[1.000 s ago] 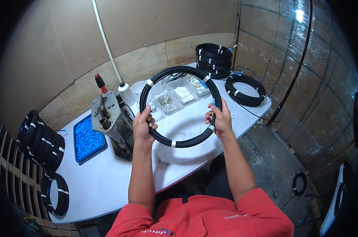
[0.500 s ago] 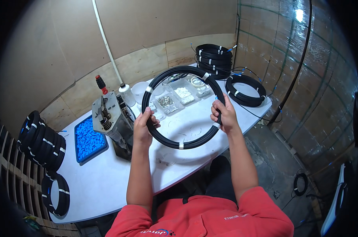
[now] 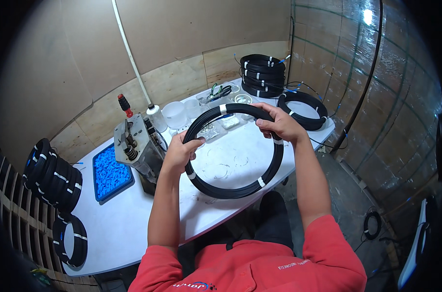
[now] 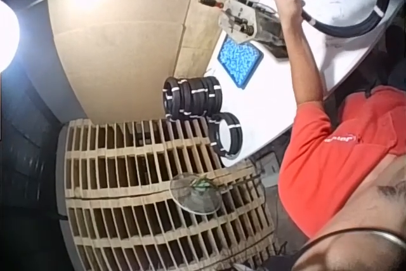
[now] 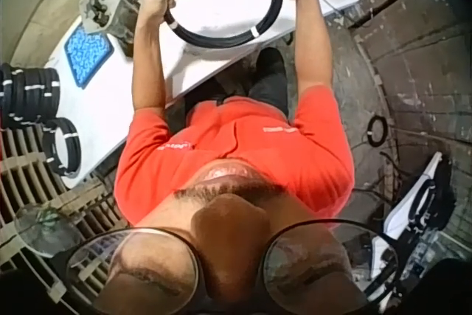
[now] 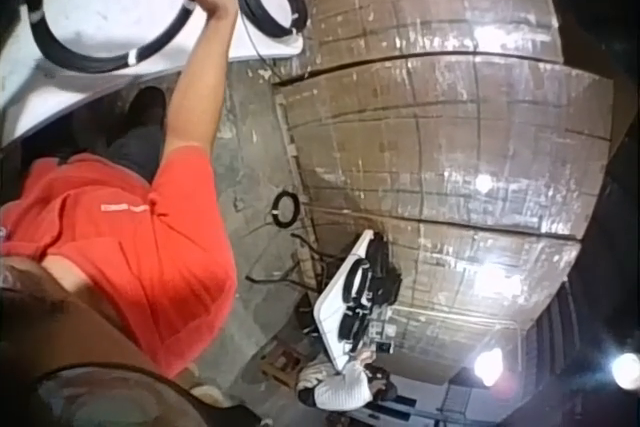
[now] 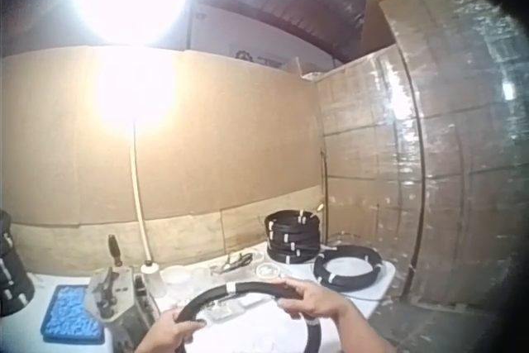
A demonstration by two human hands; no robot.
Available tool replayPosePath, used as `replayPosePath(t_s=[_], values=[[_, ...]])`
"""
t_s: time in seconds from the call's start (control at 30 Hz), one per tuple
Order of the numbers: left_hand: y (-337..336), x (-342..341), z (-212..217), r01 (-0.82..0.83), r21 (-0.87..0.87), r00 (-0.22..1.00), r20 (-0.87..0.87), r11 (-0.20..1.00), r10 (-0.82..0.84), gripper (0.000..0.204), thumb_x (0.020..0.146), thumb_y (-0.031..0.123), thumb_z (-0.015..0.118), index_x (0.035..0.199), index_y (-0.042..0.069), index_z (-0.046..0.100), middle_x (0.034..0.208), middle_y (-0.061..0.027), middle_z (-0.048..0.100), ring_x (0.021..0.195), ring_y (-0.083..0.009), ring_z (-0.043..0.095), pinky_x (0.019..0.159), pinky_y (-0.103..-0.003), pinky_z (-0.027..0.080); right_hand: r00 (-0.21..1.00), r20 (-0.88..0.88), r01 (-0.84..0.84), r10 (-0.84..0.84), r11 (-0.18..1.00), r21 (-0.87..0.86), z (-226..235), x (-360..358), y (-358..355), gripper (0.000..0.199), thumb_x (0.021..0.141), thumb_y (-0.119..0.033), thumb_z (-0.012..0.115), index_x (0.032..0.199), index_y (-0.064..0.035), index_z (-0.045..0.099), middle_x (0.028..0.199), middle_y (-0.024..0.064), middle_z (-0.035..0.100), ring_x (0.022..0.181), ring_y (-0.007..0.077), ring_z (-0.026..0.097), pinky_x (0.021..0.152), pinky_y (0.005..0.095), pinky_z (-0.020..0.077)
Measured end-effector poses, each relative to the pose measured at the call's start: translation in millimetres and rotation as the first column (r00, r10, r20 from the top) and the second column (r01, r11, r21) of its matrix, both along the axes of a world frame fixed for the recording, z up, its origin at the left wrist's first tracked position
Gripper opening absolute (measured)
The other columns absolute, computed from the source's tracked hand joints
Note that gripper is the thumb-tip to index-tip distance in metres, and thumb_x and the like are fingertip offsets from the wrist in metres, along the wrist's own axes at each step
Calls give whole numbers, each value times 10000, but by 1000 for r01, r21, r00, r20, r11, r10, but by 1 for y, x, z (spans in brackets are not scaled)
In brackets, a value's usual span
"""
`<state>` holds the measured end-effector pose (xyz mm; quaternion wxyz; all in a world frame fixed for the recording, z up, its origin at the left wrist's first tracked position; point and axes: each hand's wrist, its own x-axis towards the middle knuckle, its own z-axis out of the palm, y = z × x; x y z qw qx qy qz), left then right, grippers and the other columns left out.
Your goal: The recorder coils cables, secures them with tape, and uses a pneumatic crimping machine to attach connectors.
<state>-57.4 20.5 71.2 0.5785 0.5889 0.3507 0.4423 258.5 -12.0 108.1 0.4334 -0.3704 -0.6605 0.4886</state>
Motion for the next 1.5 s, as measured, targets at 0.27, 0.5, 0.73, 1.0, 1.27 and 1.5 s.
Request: replayPosePath(t_s=[0.27, 0.5, 0.73, 1.0, 1.27, 1.5], values=[[8, -8, -13, -33, -120, 947, 314, 992, 70, 247, 821, 122, 705, 709, 132, 485, 565, 67, 382, 476, -54, 357, 435, -222, 295, 940, -267, 226, -213, 974, 19, -59, 15, 14, 474, 986, -393, 553, 1307, -52, 481, 935, 77, 629, 854, 167, 627, 750, 328, 532], [37, -17, -46, 21, -297, 829, 538, 955, 149, 266, 874, 200, 689, 705, 150, 489, 572, 62, 390, 489, -62, 385, 427, -219, 306, 750, -610, 231, -256, 965, -120, -68, -37, -9, 293, 1040, -293, 457, 1230, -73, 423, 827, 35, 486, 588, 123, 507, 513, 282, 477], [25, -8, -42, -190, -286, 768, 553, 939, 324, 244, 959, 227, 581, 1176, 118, 553, 706, -11, 551, 586, -113, 512, 524, -239, 441, 792, -509, 365, -338, 930, -49, -48, -54, -29, 512, 1041, -216, 422, 1521, -233, 244, 1030, 127, 517, 624, 215, 643, 474, 285, 522], [39, -49, -32, -38, -121, 966, 251, 992, 67, 805, 932, 714, 328, 1255, 13, 557, 765, -84, 674, 663, -170, 673, 595, -278, 547, 721, -687, -30, -95, 985, -168, -63, 2, -12, 623, 963, -371, 249, 1504, -63, 267, 1239, 213, 604, 1002, 329, 682, 878, 435, 573], [27, -27, -22, -241, 220, 942, -181, 945, 282, 203, 798, 136, 789, 854, -11, 661, 574, 77, 466, 513, -14, 376, 478, -215, 301, 880, 256, 411, -399, 912, 10, -46, 26, -1, 260, 983, -286, 596, 1065, -39, 605, 684, -1, 531, 520, 85, 441, 497, 232, 385], [24, 12, -54, -233, 221, 964, 178, 947, 196, 501, 826, 23, 651, 1295, 9, 476, 1101, -116, 558, 929, -190, 639, 776, -291, 543, 703, -460, 552, -543, 824, -128, -90, -15, 18, 348, 1024, -395, 482, 1092, -55, 509, 818, 8, 535, 636, 128, 561, 569, 280, 485]])
